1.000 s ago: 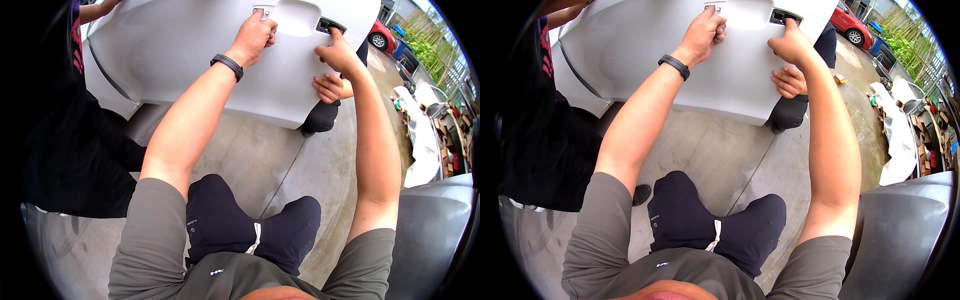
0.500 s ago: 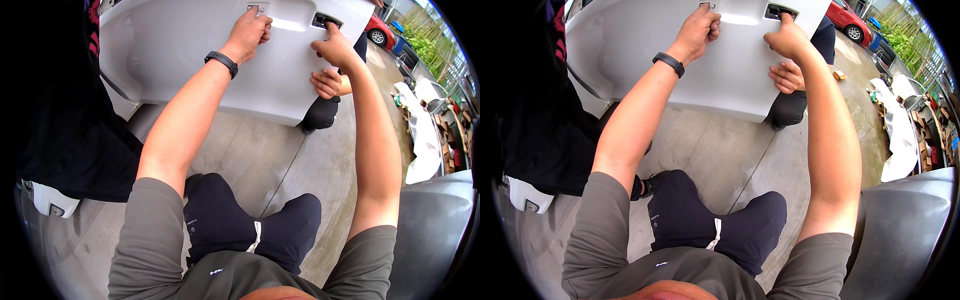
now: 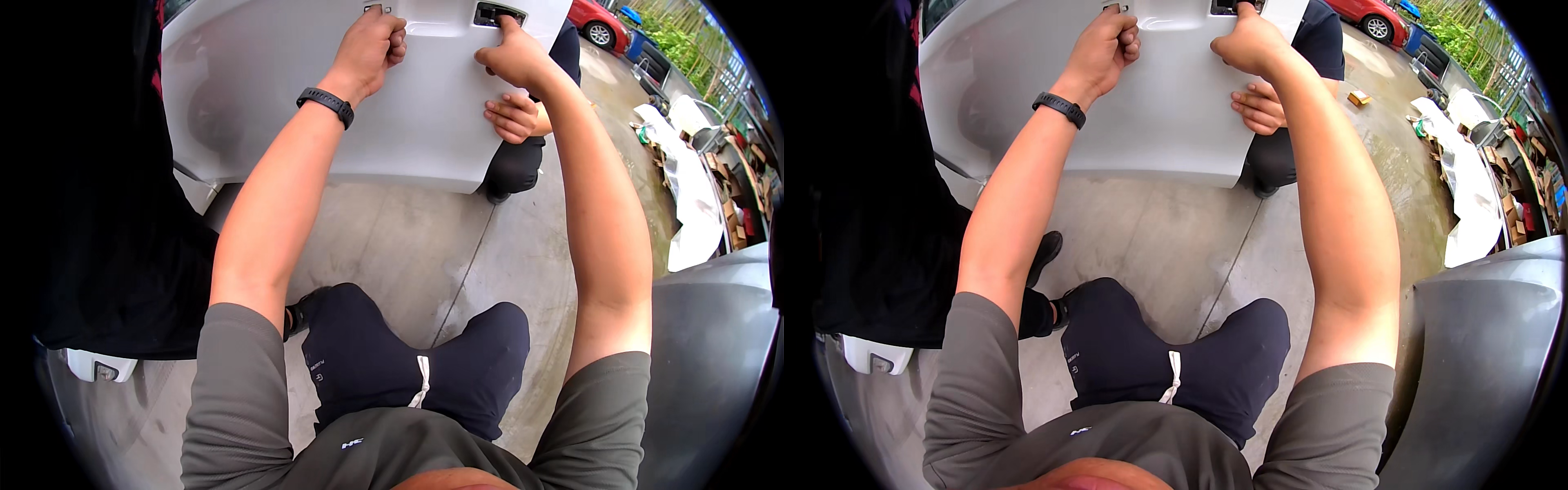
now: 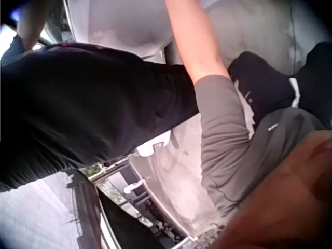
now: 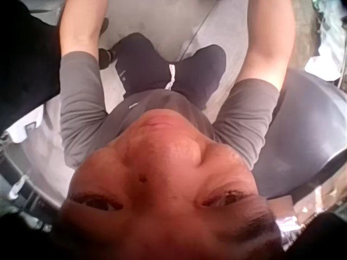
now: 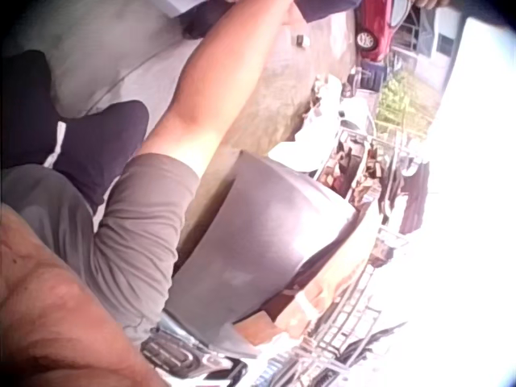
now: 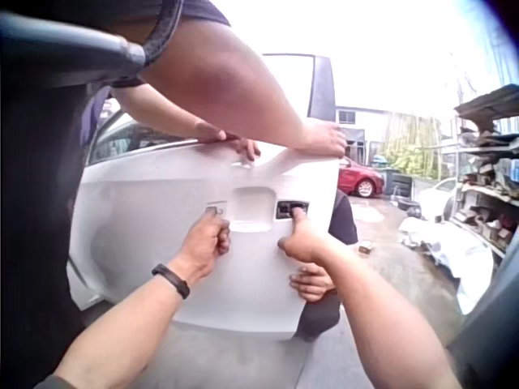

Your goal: The person aligns a gasket onto a car door handle opening, assists with mounting door components on the car, reaches inside the vehicle under a rear seat, and handles a rubber grommet by hand.

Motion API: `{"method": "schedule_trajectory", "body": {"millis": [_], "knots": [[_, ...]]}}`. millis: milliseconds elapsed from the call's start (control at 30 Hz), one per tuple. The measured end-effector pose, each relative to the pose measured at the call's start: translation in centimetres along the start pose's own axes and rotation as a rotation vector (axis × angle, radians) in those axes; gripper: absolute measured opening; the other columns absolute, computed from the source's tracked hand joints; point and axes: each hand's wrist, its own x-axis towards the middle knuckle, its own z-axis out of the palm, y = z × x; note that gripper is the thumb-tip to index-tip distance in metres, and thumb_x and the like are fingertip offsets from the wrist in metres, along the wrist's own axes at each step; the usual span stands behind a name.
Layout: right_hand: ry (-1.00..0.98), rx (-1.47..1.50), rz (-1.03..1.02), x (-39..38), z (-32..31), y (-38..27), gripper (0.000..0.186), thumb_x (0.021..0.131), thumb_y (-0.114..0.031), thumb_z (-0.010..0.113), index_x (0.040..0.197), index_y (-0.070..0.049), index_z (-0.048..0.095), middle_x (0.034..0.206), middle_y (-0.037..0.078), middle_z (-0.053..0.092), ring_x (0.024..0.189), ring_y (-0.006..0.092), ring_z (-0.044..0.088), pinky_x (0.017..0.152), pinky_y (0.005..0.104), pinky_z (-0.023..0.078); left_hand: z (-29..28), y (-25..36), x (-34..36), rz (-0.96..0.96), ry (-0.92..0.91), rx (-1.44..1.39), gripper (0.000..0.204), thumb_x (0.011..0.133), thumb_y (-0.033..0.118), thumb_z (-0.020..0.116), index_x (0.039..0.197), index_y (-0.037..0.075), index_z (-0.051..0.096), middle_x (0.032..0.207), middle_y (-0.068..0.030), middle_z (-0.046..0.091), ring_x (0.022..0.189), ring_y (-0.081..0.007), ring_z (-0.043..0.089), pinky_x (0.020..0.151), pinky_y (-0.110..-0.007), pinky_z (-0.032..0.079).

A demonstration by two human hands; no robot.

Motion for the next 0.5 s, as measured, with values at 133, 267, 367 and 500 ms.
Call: {"method": "schedule_trajectory", "body": {"millis": [133, 267, 367, 500], "knots": [[0.013, -0.019, 0.004, -0.2, 0.0, -0.2, 0.077, 0.082, -0.02, 0.068, 0.151, 0.0, 0.041, 0.085, 0.015, 0.074, 0.083, 0.0252, 0.072, 0.081, 0.0364, 0.056, 0.0, 0.1, -0.2, -0.004, -0.003, -0.014, 0.013, 0.101, 0.021, 0.054, 0.091, 0.013, 0.054, 0.069, 0.0015, 0.051, 0.058, -0.0106, 0.049, 0.054, -0.025, 0.042], [0.022, -0.045, -0.005, 0.1, 0.2, 0.1, 0.078, 0.081, -0.019, 0.067, 0.15, 0.005, 0.04, 0.105, 0.026, 0.069, 0.102, 0.0355, 0.068, 0.094, 0.0398, 0.052, 0.1, 0.2, -0.3, -0.016, 0.022, -0.033, 0.014, 0.1, 0.02, 0.056, 0.088, 0.013, 0.054, 0.068, 0.0018, 0.051, 0.057, -0.0112, 0.049, 0.053, -0.025, 0.042], [0.093, -0.099, -0.042, 0.6, 0.8, 0.9, 0.076, 0.08, -0.018, 0.068, 0.145, 0.01, 0.041, 0.122, 0.037, 0.065, 0.119, 0.046, 0.064, 0.104, 0.0436, 0.05, -0.1, -0.3, 0.1, -0.02, -0.02, -0.05, 0.013, 0.099, 0.018, 0.057, 0.087, 0.013, 0.054, 0.067, 0.002, 0.051, 0.058, -0.0115, 0.049, 0.054, -0.026, 0.043], [0.105, -0.097, -0.057, 0.7, 0.7, 1.6, 0.073, 0.079, -0.018, 0.068, 0.141, 0.011, 0.044, 0.117, 0.037, 0.066, 0.116, 0.0481, 0.064, 0.103, 0.0451, 0.051, -0.2, -0.6, 0.3, -0.051, -0.038, -0.072, 0.013, 0.098, 0.017, 0.058, 0.087, 0.014, 0.053, 0.068, 0.002, 0.051, 0.059, -0.0116, 0.05, 0.055, -0.027, 0.044]]}}
